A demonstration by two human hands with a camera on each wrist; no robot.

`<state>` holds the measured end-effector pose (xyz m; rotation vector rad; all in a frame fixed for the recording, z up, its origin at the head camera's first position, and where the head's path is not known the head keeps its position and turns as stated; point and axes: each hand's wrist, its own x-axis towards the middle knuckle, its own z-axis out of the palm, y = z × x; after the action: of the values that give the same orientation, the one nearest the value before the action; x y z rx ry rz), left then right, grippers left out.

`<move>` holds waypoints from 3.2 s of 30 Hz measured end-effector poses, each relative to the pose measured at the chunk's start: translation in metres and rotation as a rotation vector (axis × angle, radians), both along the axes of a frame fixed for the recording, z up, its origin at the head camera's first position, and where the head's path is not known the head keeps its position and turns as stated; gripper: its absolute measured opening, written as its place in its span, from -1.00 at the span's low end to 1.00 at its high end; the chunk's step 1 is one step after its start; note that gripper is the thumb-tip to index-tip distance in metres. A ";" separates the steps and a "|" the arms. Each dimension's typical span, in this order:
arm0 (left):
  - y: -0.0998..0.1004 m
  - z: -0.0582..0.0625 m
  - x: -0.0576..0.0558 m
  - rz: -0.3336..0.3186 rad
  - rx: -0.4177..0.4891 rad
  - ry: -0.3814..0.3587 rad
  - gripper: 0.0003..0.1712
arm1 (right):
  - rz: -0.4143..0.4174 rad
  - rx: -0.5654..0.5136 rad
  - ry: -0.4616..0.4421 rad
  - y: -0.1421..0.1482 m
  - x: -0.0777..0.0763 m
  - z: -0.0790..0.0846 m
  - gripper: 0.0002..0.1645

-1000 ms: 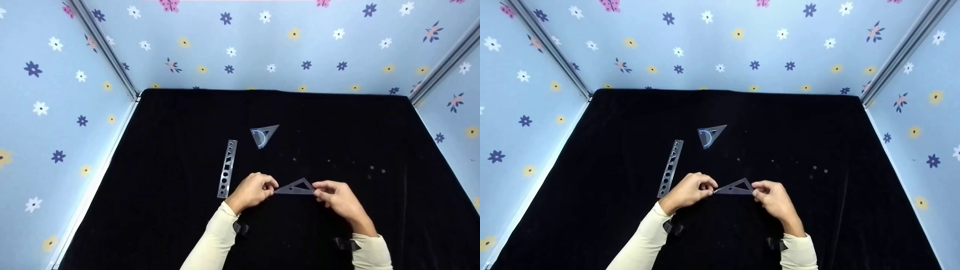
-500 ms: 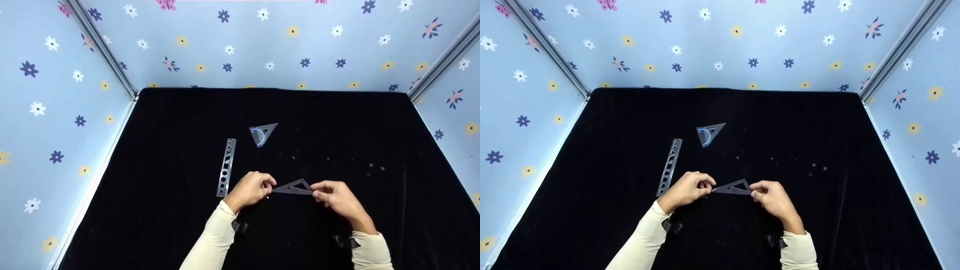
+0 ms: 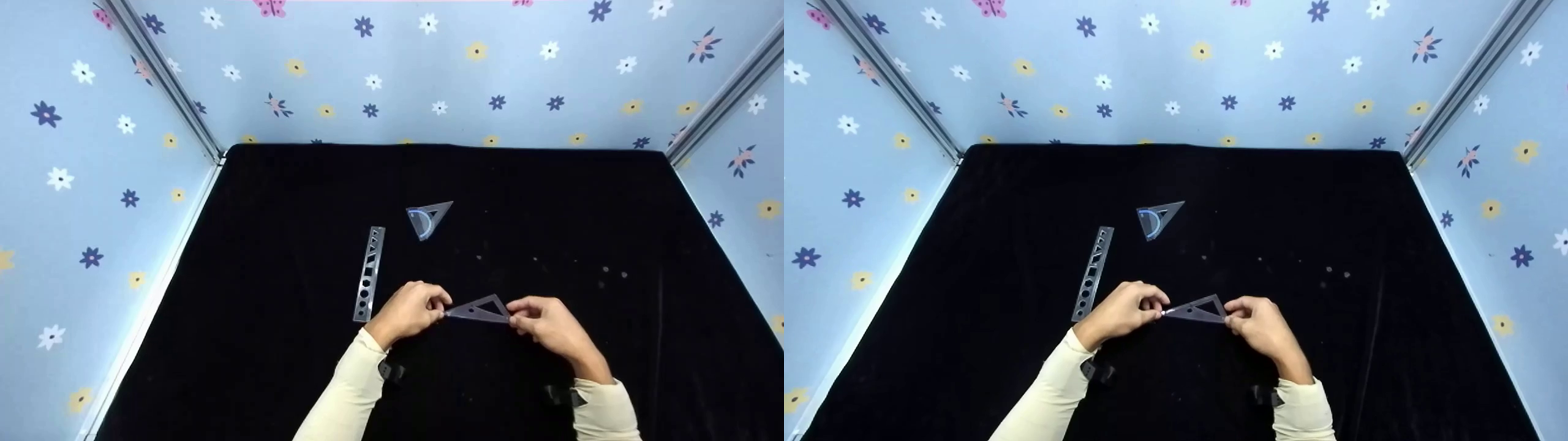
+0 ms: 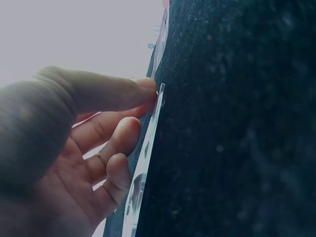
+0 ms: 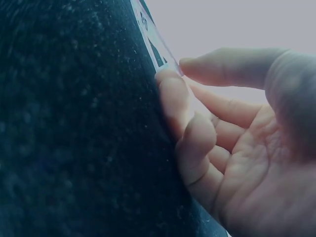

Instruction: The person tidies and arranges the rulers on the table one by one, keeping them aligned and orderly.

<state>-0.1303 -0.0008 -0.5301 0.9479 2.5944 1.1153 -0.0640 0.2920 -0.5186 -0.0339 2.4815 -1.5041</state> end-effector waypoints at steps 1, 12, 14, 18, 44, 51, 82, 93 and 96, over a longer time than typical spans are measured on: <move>0.000 0.000 0.000 -0.006 0.001 -0.002 -0.77 | 0.003 0.004 -0.001 0.000 0.000 0.000 -0.69; 0.000 0.000 0.000 -0.048 0.005 0.002 -0.78 | 0.010 0.019 0.011 -0.001 0.001 -0.002 -0.73; 0.000 0.000 0.000 -0.056 -0.015 0.009 -0.79 | 0.010 0.025 0.023 -0.001 0.001 -0.003 -0.75; 0.000 0.000 0.000 -0.072 -0.076 0.032 -0.79 | 0.020 0.036 0.045 -0.002 0.000 -0.003 -0.78; -0.001 -0.003 0.001 -0.057 -0.112 0.101 -0.89 | 0.052 0.088 0.079 -0.002 0.001 -0.004 -0.78; -0.001 -0.003 0.001 -0.053 -0.105 0.104 -0.90 | 0.041 0.104 0.079 -0.002 0.001 -0.004 -0.80; 0.001 -0.002 0.004 -0.054 -0.118 0.131 -0.92 | -0.044 0.088 0.041 -0.006 0.001 -0.005 -0.80; 0.001 -0.002 0.004 -0.038 -0.140 0.135 -0.91 | -0.065 0.068 0.042 -0.008 0.001 -0.004 -0.75; 0.001 -0.002 0.004 -0.038 -0.139 0.134 -0.92 | -0.068 0.052 0.044 -0.008 0.000 -0.004 -0.74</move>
<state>-0.1261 0.0000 -0.5322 1.0690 2.7051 0.8769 -0.0635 0.2840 -0.5227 0.0273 2.5803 -1.4794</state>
